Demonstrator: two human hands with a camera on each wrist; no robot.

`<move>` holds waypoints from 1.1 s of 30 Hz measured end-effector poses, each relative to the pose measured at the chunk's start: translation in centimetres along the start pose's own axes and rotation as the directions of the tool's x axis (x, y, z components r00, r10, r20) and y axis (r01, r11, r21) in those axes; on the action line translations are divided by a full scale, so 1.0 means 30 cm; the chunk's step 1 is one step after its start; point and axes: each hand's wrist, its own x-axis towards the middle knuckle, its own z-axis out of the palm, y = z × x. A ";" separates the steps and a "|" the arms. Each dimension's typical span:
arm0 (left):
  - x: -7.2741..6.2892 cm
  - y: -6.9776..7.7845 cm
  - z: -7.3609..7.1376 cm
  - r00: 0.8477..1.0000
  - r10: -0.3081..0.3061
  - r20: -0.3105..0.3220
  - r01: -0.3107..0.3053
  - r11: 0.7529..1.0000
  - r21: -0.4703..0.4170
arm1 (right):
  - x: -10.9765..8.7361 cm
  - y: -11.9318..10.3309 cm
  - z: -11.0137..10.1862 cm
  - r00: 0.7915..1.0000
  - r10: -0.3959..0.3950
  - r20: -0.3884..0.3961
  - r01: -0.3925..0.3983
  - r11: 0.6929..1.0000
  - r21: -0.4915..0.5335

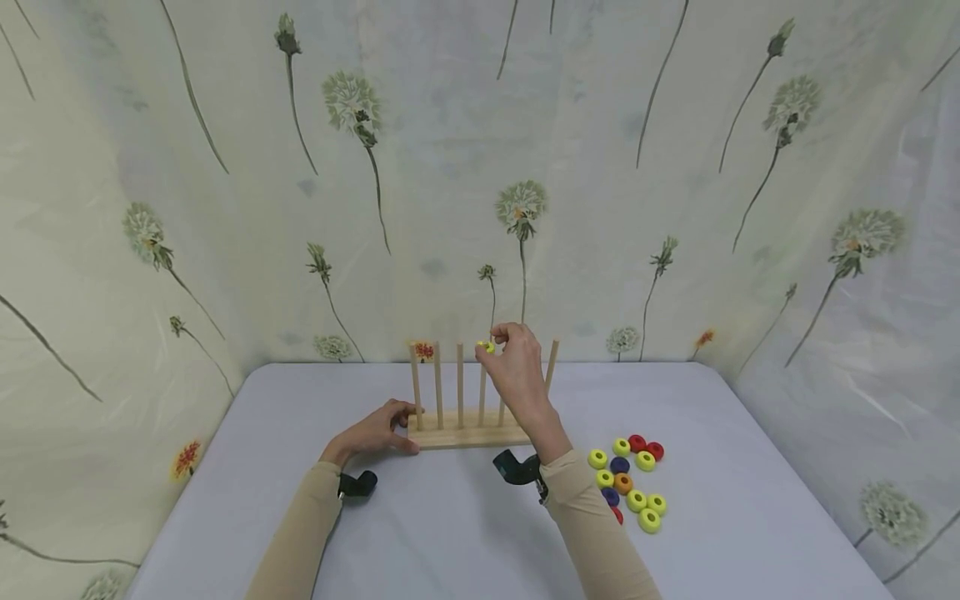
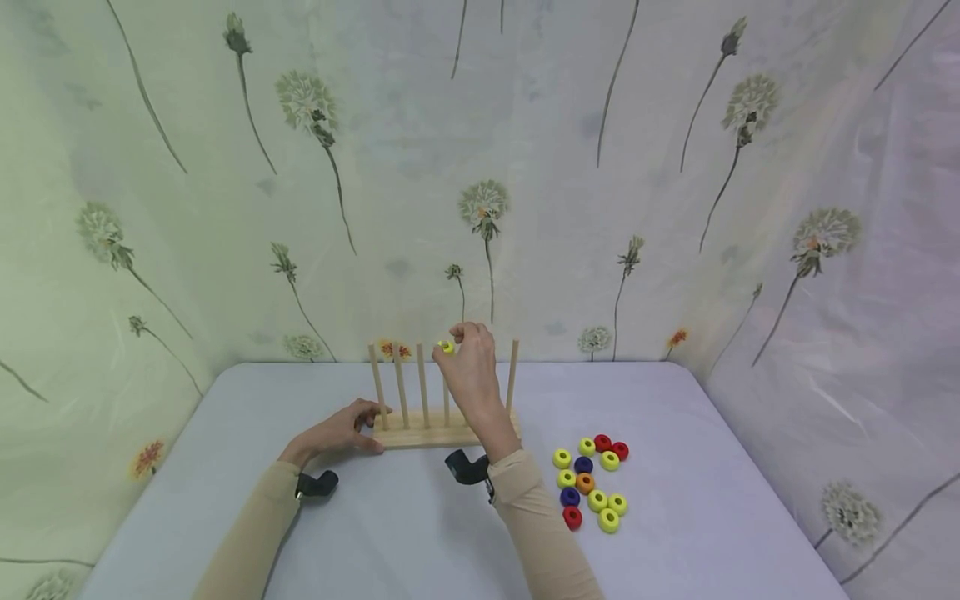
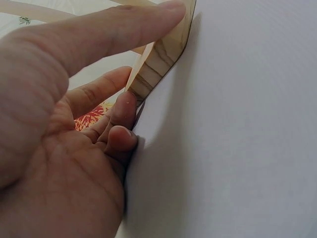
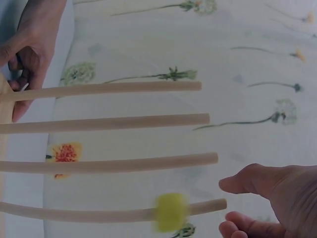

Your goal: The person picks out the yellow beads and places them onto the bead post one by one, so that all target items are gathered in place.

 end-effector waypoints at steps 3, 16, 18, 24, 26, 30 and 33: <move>-0.002 0.003 0.003 1.000 0.004 0.000 -0.004 1.000 0.002 | 0.000 0.004 0.001 1.000 0.003 -0.003 -0.003 1.000 -0.002; 0.002 0.010 0.009 1.000 0.007 0.000 -0.007 1.000 0.012 | -0.010 0.046 -0.049 0.998 0.010 0.069 -0.024 0.979 0.203; 0.003 0.009 0.008 1.000 0.003 0.003 -0.004 1.000 0.013 | -0.010 0.070 -0.070 0.990 0.005 0.141 -0.043 0.962 0.269; 0.000 0.004 0.002 1.000 -0.005 0.006 0.005 1.000 0.018 | -0.036 0.161 -0.151 0.920 -0.057 0.388 -0.097 0.926 0.365; -0.001 0.001 0.001 1.000 -0.005 0.005 0.005 1.000 0.016 | -0.058 0.198 -0.178 0.885 -0.094 0.457 -0.100 0.919 0.382; -0.002 -0.004 0.001 1.000 -0.008 0.006 0.008 1.000 0.008 | -0.112 0.288 -0.226 0.823 -0.166 0.542 -0.078 0.914 0.399; -0.003 -0.001 0.002 1.000 -0.002 0.007 0.002 1.000 0.000 | -0.154 0.368 -0.266 0.792 -0.206 0.575 -0.055 0.913 0.403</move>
